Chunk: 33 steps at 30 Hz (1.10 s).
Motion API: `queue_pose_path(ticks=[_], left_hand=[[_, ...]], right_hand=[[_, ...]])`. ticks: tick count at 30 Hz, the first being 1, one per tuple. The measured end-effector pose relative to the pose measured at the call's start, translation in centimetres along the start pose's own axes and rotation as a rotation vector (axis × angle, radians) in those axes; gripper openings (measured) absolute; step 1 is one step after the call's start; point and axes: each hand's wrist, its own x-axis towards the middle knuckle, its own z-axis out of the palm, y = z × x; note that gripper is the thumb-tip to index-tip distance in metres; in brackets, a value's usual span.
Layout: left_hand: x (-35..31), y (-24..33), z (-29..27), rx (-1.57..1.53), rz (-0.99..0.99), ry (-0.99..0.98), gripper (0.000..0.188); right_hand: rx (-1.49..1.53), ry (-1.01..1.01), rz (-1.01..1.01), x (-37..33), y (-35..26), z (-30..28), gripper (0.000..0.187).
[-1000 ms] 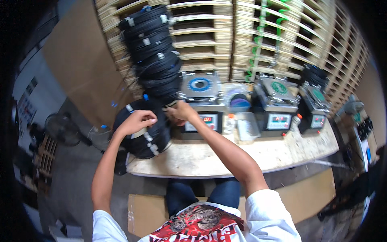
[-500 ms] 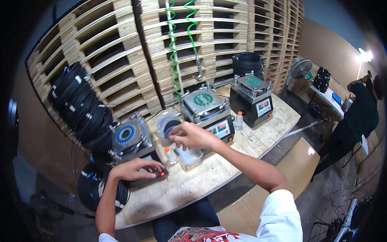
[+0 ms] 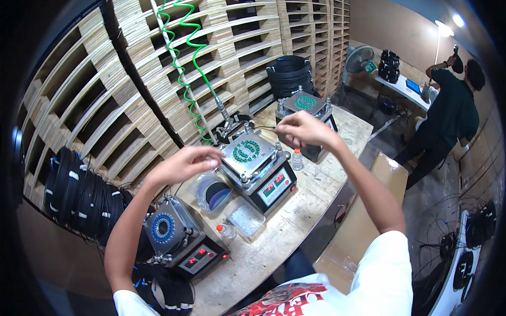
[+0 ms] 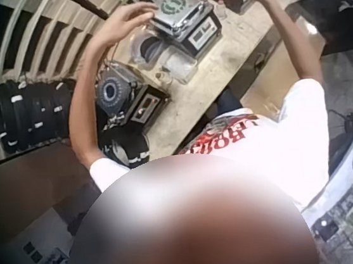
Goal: The person is winding a coil of wire and using a machine to polish or fuse the connectors.
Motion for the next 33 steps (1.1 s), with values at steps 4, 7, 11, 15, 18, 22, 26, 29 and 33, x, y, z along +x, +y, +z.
queue_pose_path(ticks=[4, 7, 11, 15, 18, 22, 26, 29, 33], left_hand=[[6.0, 1.1, -2.2, 0.018, -0.015, 0.116, 0.035], [12.3, -0.4, -1.9, -0.006, 0.057, 0.169, 0.034], [25.3, -2.5, -3.2, 0.030, 0.094, 0.155, 0.035], [42.9, -8.4, -3.5, 0.097, 0.092, 0.170, 0.036], [56.8, -11.4, -3.6, 0.232, 0.031, 0.151, 0.040], [72.1, -19.6, -5.0, 0.376, 0.027, 0.395, 0.043], [82.8, -21.1, -3.4, 0.414, -0.288, 0.313, 0.046], [85.4, -22.7, -3.9, 0.463, -0.462, 0.151, 0.045], [84.9, -26.3, -5.8, 0.498, -0.350, 0.099, 0.041]], right_hand=[[-0.116, 0.129, -0.004, 3.3, 2.2, -6.1, 0.028], [-0.166, 0.124, 0.012, 6.7, 4.3, -11.4, 0.027], [-0.302, 0.165, 0.056, 12.7, 8.2, -20.5, 0.024], [-0.250, 0.110, -0.019, 20.6, 16.3, -32.1, 0.024], [-0.082, 0.202, -0.166, 24.1, 25.4, -39.0, 0.024], [0.046, 0.097, -0.038, 24.3, 31.3, -43.5, 0.025], [0.058, 0.041, 0.064, 25.9, 37.9, -50.2, 0.025], [0.073, 0.028, 0.082, 28.8, 39.2, -53.2, 0.024], [0.146, 0.020, 0.036, 34.9, 39.5, -52.9, 0.025]])
